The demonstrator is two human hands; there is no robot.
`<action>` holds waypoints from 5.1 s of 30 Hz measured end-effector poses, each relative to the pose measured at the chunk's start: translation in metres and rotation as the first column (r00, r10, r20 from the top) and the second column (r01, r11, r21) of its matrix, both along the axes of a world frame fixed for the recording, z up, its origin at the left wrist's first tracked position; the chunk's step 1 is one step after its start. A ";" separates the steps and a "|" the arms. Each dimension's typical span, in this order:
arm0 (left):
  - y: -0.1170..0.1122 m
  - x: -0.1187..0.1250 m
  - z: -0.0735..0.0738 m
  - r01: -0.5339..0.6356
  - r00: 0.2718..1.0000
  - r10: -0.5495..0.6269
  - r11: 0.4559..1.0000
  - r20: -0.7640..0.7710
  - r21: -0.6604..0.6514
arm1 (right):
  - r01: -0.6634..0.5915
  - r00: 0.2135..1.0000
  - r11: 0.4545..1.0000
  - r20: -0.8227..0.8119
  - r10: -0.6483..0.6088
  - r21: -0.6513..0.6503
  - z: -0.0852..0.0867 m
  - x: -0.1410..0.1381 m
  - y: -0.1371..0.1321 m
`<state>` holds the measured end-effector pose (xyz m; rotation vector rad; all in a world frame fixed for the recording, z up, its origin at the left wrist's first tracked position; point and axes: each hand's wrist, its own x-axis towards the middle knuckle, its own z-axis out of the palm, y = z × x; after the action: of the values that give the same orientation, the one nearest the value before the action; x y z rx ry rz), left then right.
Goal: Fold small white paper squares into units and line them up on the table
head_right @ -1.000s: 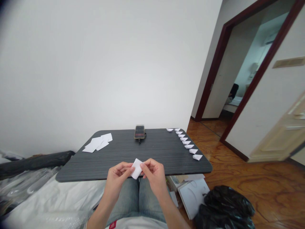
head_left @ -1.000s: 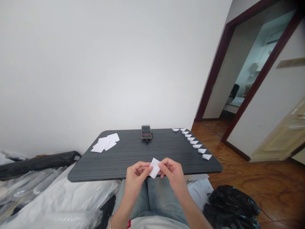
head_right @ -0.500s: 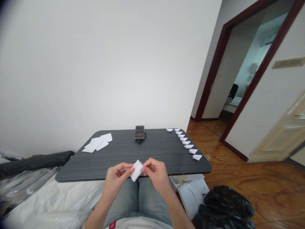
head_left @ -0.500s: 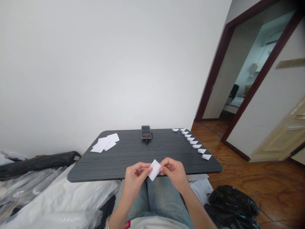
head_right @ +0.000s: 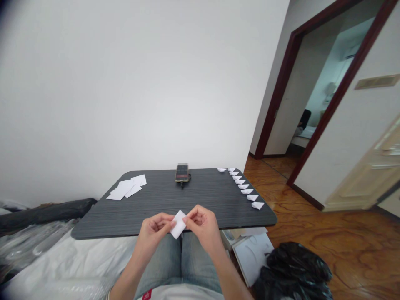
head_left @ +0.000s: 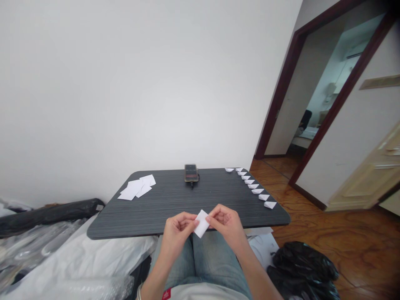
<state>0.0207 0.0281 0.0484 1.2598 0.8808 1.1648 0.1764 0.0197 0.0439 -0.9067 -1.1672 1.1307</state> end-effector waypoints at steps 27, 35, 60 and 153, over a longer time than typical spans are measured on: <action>-0.008 0.009 0.005 -0.142 0.962 0.193 0.958 -0.193 0.251 | -0.002 0.998 1.000 -0.060 0.001 -0.024 -0.002 -0.007 -0.006; -0.011 0.008 0.010 -0.188 0.933 0.273 0.925 -0.233 0.330 | 0.079 0.996 0.993 0.033 -0.082 0.087 -0.002 -0.007 -0.010; -0.009 0.008 0.002 -0.254 0.849 0.434 0.836 -0.302 0.485 | -0.052 0.989 0.999 0.135 0.054 -0.013 -0.005 -0.001 0.000; 0.004 0.004 0.003 -0.052 0.950 0.143 0.950 -0.279 0.307 | -0.017 0.938 0.994 0.346 -0.022 0.111 -0.007 -0.011 -0.003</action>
<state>0.0249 0.0319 0.0512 1.6865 1.0262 1.2378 0.1658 0.0166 0.0368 -1.0470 -1.5005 0.9133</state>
